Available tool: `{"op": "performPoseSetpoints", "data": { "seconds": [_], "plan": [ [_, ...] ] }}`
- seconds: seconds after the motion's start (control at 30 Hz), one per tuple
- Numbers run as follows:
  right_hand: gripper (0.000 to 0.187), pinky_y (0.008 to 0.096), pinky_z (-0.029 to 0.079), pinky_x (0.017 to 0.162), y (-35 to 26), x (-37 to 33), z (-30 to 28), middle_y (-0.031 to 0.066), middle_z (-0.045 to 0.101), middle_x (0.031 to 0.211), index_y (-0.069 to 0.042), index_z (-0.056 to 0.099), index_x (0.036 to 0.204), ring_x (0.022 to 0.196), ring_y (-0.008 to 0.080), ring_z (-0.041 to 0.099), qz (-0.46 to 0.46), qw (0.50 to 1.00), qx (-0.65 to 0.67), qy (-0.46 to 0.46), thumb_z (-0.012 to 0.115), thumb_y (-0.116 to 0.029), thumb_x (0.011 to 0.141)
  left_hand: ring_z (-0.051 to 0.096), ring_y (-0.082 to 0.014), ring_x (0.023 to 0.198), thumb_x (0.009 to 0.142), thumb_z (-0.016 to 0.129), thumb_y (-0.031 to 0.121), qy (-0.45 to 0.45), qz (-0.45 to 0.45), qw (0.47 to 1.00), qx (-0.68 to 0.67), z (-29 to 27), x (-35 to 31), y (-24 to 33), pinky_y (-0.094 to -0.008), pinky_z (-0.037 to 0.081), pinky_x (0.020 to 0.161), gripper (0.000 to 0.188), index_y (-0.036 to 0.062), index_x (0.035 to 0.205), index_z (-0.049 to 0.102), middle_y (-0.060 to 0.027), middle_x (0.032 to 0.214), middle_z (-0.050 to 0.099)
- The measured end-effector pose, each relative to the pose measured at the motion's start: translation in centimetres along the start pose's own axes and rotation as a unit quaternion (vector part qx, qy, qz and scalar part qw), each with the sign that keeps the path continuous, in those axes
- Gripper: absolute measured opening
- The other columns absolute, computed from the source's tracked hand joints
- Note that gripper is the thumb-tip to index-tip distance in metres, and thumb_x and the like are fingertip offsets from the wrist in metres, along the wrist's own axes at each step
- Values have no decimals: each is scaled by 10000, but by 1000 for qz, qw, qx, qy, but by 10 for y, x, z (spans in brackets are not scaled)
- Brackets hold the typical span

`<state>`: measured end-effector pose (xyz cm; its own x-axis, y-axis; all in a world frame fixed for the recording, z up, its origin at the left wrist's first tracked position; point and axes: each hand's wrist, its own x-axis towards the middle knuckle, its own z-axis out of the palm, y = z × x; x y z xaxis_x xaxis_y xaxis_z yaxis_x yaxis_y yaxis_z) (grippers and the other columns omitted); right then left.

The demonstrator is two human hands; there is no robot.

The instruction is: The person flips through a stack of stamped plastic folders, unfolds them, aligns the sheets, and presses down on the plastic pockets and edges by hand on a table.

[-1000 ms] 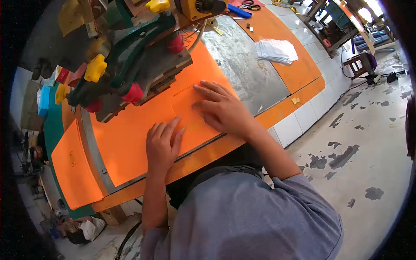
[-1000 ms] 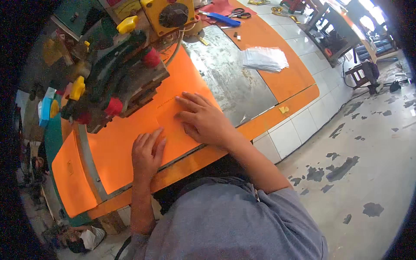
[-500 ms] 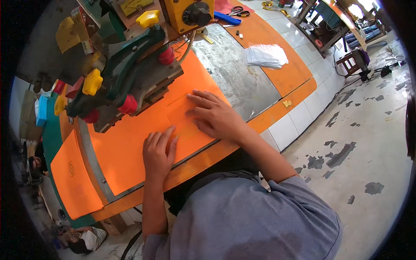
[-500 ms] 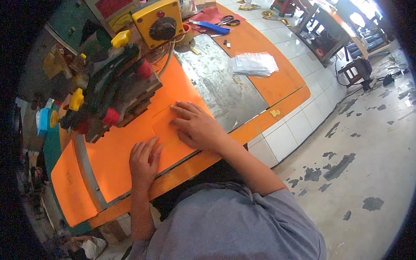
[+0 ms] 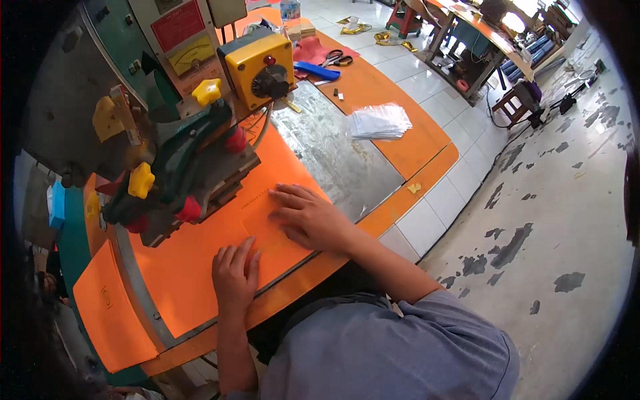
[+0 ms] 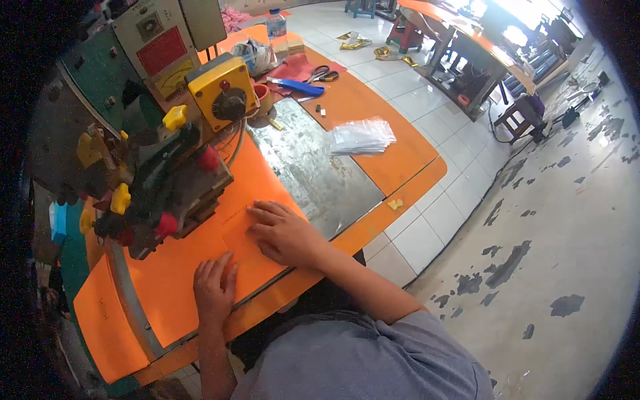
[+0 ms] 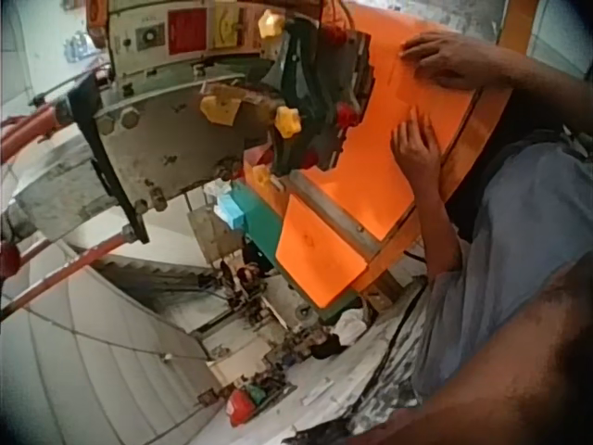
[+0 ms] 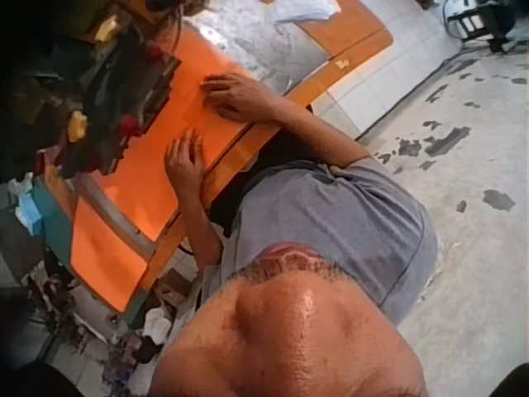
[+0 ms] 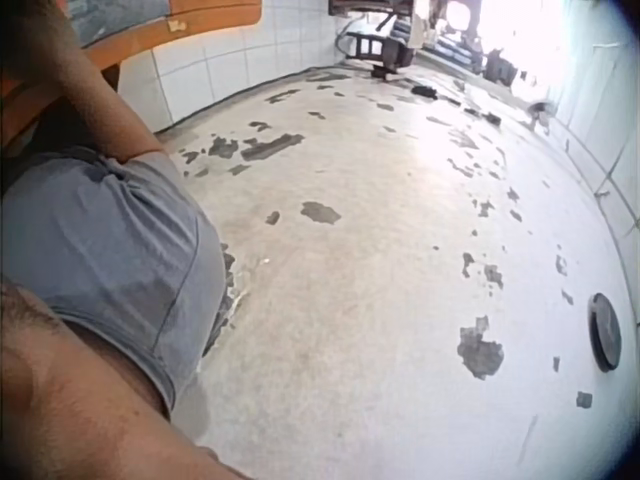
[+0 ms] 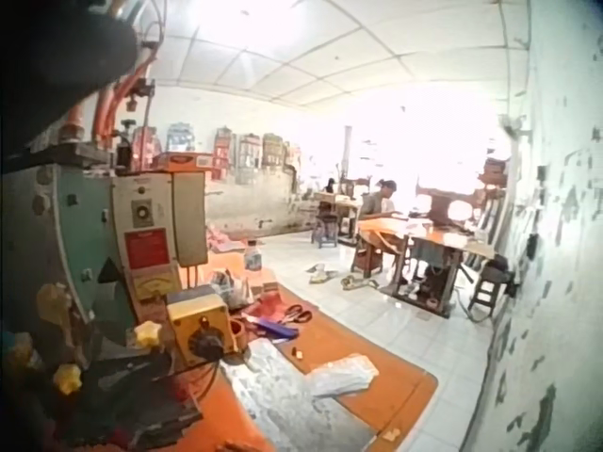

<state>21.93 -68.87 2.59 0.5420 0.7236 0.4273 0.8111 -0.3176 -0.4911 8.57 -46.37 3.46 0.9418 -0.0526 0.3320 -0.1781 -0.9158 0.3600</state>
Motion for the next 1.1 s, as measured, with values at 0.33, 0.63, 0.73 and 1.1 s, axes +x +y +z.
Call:
{"op": "performPoseSetpoints", "data": {
  "seconds": [0.33, 0.63, 0.73, 1.1],
  "plan": [
    [280, 497, 364, 1220, -1, 0, -3, 207, 564, 1487, -61, 675, 1173, 1456, 413, 442, 10, 1000, 14, 4, 669, -162, 912, 607, -340, 913, 980, 684, 203, 1, 4, 1000, -10, 2, 1, -1, -453, 494, 851, 308, 77, 1260, 703, -131, 937, 632],
    [267, 498, 374, 1213, 2, 0, -3, 205, 562, 1475, -56, 679, 1164, 1444, 417, 452, -3, 1000, 13, 12, 663, -152, 915, 615, -347, 950, 1024, 650, 228, -28, -23, 999, -20, -8, 6, 11, -470, 492, 890, 307, 32, 1254, 702, -149, 981, 659],
    [270, 498, 378, 1208, 4, -1, 0, 204, 564, 1472, -58, 680, 1161, 1438, 421, 456, -3, 1000, 12, 12, 673, -153, 909, 625, -359, 1002, 1042, 632, 253, -52, -43, 997, -29, -9, 7, 12, -480, 488, 935, 329, 10, 1255, 696, -164, 1046, 689],
    [283, 505, 378, 1206, 2, -1, 0, 200, 563, 1479, -69, 684, 1157, 1446, 421, 453, 5, 1000, 20, 10, 707, -142, 884, 609, -333, 916, 1013, 652, 214, 2, 9, 1000, -10, -2, 4, 4, -460, 500, 863, 306, 55, 1270, 700, -134, 943, 642]
  ]
}}
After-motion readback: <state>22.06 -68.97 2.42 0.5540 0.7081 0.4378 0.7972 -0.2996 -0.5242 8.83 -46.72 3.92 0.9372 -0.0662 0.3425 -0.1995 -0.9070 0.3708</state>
